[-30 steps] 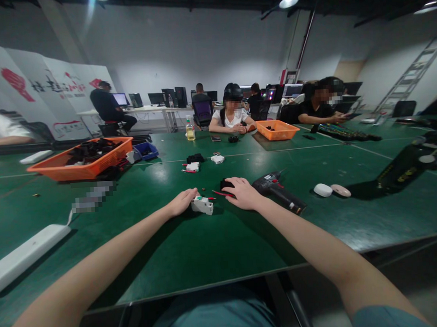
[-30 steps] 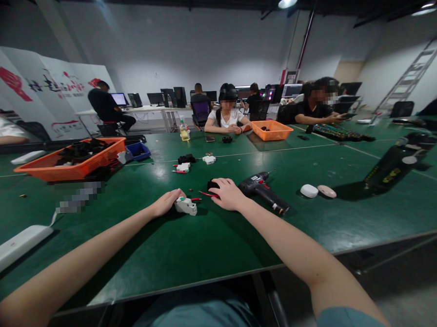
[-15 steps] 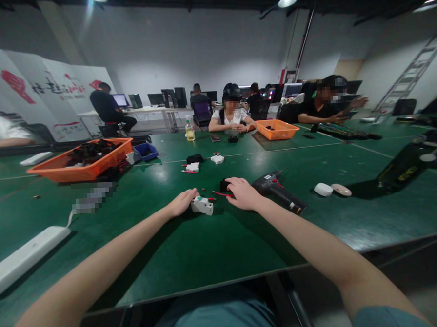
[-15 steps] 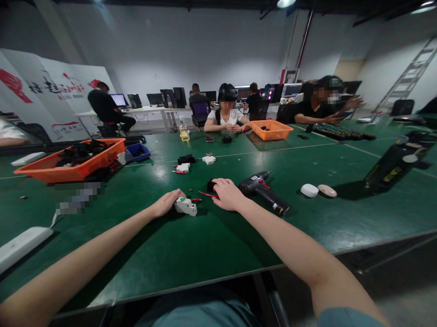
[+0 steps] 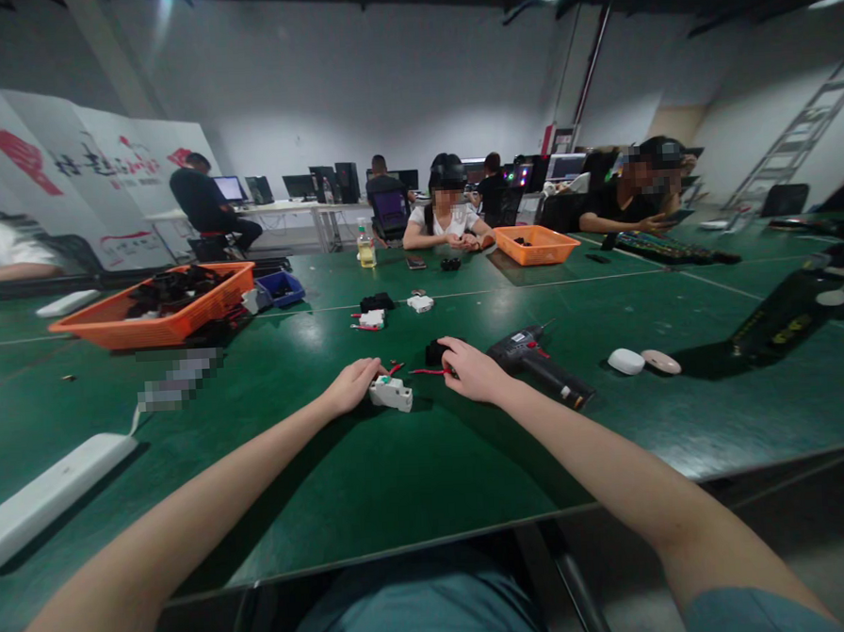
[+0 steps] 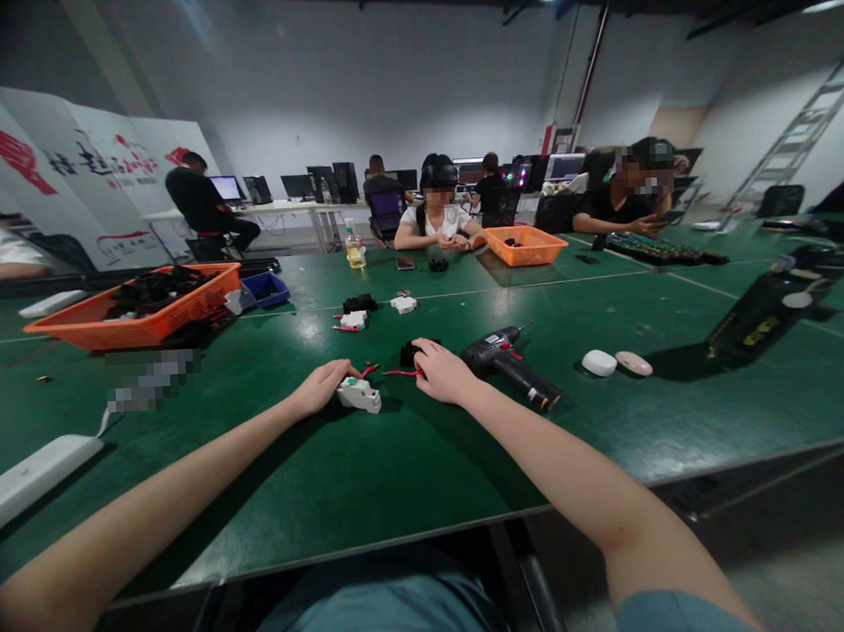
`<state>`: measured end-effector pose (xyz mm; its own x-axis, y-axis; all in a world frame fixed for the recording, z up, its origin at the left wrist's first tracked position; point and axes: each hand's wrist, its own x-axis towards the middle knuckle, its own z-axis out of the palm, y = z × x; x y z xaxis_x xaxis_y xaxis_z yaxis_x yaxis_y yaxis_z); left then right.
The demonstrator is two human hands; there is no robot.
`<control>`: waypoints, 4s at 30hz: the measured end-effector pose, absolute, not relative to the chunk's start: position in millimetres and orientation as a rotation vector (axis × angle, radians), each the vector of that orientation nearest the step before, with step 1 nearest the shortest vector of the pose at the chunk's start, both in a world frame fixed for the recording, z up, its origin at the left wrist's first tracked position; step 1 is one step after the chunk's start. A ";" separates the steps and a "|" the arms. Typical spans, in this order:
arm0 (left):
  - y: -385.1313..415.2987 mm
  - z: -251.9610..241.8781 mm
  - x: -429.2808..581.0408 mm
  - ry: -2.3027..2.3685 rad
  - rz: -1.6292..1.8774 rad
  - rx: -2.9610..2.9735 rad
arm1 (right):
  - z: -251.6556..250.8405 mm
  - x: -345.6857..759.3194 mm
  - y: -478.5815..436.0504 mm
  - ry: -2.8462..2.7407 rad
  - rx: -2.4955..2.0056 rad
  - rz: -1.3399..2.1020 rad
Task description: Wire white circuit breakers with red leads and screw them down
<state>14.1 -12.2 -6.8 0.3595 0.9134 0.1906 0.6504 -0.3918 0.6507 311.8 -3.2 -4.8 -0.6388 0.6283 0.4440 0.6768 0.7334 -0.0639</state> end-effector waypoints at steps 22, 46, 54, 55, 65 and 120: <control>-19.5 -3.2 5.1 1.396 0.555 2.812 | 0.7 304.8 -14.2 -2.460 -0.988 -0.142; -20.1 -16.9 20.4 1.742 0.696 2.606 | 6.0 290.6 -31.5 -2.575 -0.849 0.206; -28.2 -11.0 24.6 1.759 0.801 2.482 | -6.4 294.0 -14.8 -2.246 -0.927 0.615; -29.4 -10.0 24.2 1.752 0.814 2.491 | -8.7 293.8 -12.5 -2.181 -0.907 0.680; -32.1 -8.8 21.4 1.561 0.655 2.874 | -17.5 291.3 -5.5 -2.028 -0.864 0.794; -36.2 -0.7 22.2 1.224 0.387 3.349 | 7.9 302.4 -23.1 -2.558 -0.820 0.178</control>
